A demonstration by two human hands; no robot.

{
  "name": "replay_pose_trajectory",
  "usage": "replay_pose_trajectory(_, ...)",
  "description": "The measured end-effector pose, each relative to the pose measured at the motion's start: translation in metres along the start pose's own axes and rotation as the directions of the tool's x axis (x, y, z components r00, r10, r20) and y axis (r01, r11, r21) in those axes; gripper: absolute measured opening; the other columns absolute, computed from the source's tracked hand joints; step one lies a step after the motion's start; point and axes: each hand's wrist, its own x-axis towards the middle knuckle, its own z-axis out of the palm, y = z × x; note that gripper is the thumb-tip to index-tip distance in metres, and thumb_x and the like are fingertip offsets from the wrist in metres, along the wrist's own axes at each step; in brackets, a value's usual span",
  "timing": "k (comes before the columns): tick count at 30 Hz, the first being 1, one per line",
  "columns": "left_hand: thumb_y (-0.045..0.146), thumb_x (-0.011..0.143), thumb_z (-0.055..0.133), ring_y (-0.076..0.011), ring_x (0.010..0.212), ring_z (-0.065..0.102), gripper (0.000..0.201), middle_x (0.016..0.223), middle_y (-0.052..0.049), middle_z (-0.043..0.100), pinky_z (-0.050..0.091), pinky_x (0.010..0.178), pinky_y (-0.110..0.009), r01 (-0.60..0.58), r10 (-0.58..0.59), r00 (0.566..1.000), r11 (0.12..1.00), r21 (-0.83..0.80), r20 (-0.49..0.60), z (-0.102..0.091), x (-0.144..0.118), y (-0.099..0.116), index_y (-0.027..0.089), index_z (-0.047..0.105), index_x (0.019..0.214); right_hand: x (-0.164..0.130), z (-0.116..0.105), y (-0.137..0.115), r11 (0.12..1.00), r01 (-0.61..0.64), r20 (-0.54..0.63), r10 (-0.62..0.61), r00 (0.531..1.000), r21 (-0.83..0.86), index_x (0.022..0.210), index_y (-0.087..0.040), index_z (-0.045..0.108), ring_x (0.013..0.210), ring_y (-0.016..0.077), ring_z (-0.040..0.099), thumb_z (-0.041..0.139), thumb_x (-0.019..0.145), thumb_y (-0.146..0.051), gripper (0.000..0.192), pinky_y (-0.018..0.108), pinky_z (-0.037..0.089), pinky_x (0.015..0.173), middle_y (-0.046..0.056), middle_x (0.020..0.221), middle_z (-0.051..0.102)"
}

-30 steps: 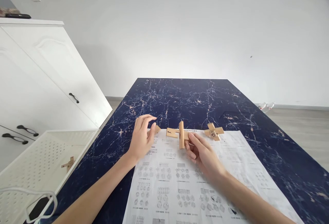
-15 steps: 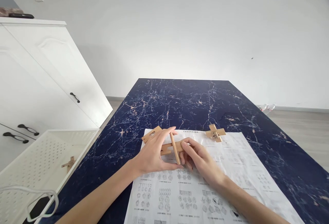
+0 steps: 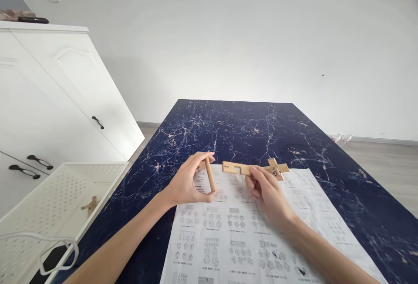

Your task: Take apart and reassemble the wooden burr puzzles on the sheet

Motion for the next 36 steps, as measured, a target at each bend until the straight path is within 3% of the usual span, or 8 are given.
replay_pose_trajectory(5,0.031,0.083,0.080,-0.0383,0.141,0.056,0.098,0.157,-0.017,0.052,0.053,0.114,-0.056,0.052,-0.062,0.995,0.990,0.130,0.080,0.000,-0.002,-0.015,0.030,0.029,0.166,0.002,-0.002,0.001,0.997,-0.008,-0.009,0.007,1.000,-0.078,0.092,-0.024,0.068,0.051,0.0131,0.030,0.075,0.089,-0.071,0.048,0.030,0.025,0.047,-0.005,0.064,0.045)
replay_pose_trajectory(9,0.023,0.080,0.074,-0.0437,0.155,0.040,0.097,0.166,-0.018,0.045,0.037,0.127,-0.066,-0.037,-0.022,0.976,0.962,0.269,0.216,0.002,-0.003,-0.017,0.024,0.030,0.167,0.000,-0.002,0.003,0.954,0.002,0.070,0.020,0.997,-0.301,0.107,-0.024,0.077,0.052,0.0147,0.030,0.069,0.093,-0.070,0.049,0.030,0.022,0.050,-0.006,0.059,0.038)
replay_pose_trajectory(12,0.021,0.077,0.071,-0.0422,0.156,0.042,0.099,0.166,-0.015,0.049,0.026,0.133,-0.068,-0.115,0.041,0.967,0.951,0.287,0.253,0.001,-0.002,-0.014,0.025,0.031,0.167,-0.001,-0.002,0.005,0.891,0.073,0.111,-0.026,0.994,-0.449,0.112,-0.025,0.081,0.056,0.0169,0.038,0.067,0.097,-0.063,0.043,0.030,0.027,0.054,-0.003,0.063,0.049)
replay_pose_trajectory(14,0.023,0.078,0.071,-0.0405,0.154,0.046,0.096,0.164,-0.014,0.052,0.024,0.135,-0.067,-0.140,0.069,0.966,0.950,0.280,0.249,0.000,-0.001,-0.011,0.025,0.033,0.167,-0.003,-0.001,0.007,0.864,0.115,0.142,-0.051,0.988,-0.489,0.128,-0.026,0.078,0.060,0.0182,0.046,0.065,0.101,-0.056,0.043,0.031,0.034,0.057,-0.001,0.071,0.060)
replay_pose_trajectory(18,0.027,0.099,0.055,-0.0354,0.149,0.053,0.059,0.156,-0.012,0.060,0.037,0.130,-0.061,-0.057,0.016,0.990,0.953,0.299,0.138,0.000,0.000,-0.007,0.024,0.048,0.158,-0.005,0.001,0.011,0.854,0.170,0.243,-0.054,0.969,-0.492,0.152,-0.029,0.063,0.064,0.0179,0.058,0.063,0.104,-0.045,0.051,0.033,0.045,0.061,0.002,0.096,0.075)
replay_pose_trajectory(22,0.037,0.105,0.056,-0.0337,0.145,0.056,0.050,0.154,-0.012,0.063,0.042,0.126,-0.055,-0.063,0.027,0.992,0.952,0.299,0.123,0.003,0.001,-0.006,0.024,0.056,0.152,-0.006,0.002,0.012,0.842,0.203,0.272,-0.070,0.960,-0.499,0.134,-0.028,0.072,0.064,0.0186,0.062,0.061,0.104,-0.040,0.034,0.034,0.046,0.060,0.006,0.105,0.079)
replay_pose_trajectory(28,0.057,0.098,0.069,-0.0376,0.150,0.052,0.060,0.163,-0.011,0.057,0.030,0.131,-0.064,-0.127,0.049,0.970,0.939,0.321,0.239,0.009,0.002,-0.005,0.030,0.060,0.150,-0.008,0.004,0.009,0.803,0.210,0.266,-0.067,0.962,-0.557,0.117,-0.025,0.073,0.061,0.0201,0.057,0.058,0.105,-0.039,0.024,0.033,0.040,0.059,0.000,0.069,0.067)
replay_pose_trajectory(36,0.017,0.087,0.061,-0.0305,0.124,0.063,0.047,0.130,-0.009,0.070,0.049,0.112,-0.049,-0.117,0.048,0.973,0.946,0.301,0.227,0.006,0.003,-0.001,0.027,0.066,0.133,-0.009,0.007,0.008,0.788,0.211,0.268,-0.060,0.962,-0.579,0.109,-0.025,0.069,0.062,0.0203,0.059,0.053,0.106,-0.036,0.020,0.034,0.041,0.059,0.002,0.079,0.071)
